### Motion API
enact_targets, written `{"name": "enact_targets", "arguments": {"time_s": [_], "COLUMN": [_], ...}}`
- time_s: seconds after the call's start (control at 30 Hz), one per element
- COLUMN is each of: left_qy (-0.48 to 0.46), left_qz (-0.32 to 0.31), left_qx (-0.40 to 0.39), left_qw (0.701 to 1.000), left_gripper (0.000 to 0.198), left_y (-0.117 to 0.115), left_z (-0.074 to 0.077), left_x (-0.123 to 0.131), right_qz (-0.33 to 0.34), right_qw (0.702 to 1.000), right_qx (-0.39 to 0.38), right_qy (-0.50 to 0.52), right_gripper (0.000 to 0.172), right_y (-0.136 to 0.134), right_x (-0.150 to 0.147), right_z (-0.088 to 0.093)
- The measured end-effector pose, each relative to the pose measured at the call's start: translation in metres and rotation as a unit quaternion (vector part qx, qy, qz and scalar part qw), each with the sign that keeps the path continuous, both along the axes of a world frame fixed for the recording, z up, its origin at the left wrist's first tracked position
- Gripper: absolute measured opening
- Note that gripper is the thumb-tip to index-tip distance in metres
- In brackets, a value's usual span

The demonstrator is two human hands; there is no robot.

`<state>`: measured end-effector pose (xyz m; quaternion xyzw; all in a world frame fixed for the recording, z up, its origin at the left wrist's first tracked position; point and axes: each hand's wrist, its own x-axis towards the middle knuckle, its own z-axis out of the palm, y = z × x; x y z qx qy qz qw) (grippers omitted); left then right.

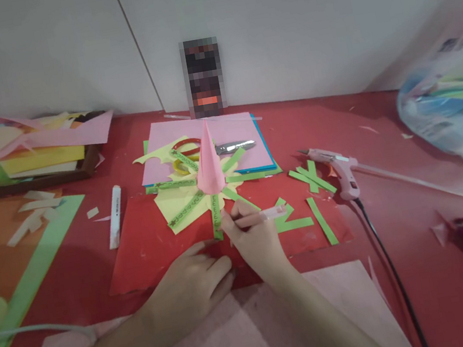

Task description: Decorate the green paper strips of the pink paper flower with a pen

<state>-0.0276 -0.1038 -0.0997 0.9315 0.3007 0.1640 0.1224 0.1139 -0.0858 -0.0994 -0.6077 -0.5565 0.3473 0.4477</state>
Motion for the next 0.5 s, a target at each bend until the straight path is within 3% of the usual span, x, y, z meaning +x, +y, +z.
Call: {"name": "enact_targets", "arguments": {"time_s": [0.3, 0.5], "left_qy": [0.005, 0.004], "left_qz": [0.005, -0.001], "left_qx": [-0.002, 0.013], "left_qw": [1.0, 1.0], "left_gripper": [0.025, 0.027], "left_y": [-0.0005, -0.0001], "left_z": [-0.0014, -0.0016], "left_x": [-0.0009, -0.0009], "right_qz": [-0.02, 0.014], "right_qw": [1.0, 1.0], "right_qx": [-0.01, -0.017], "right_qy": [-0.014, -0.001], "right_gripper": [0.032, 0.032], "right_y": [-0.0011, -0.0011], "right_x": [0.0017, 0.0017], "right_z": [0.0001, -0.0006]}}
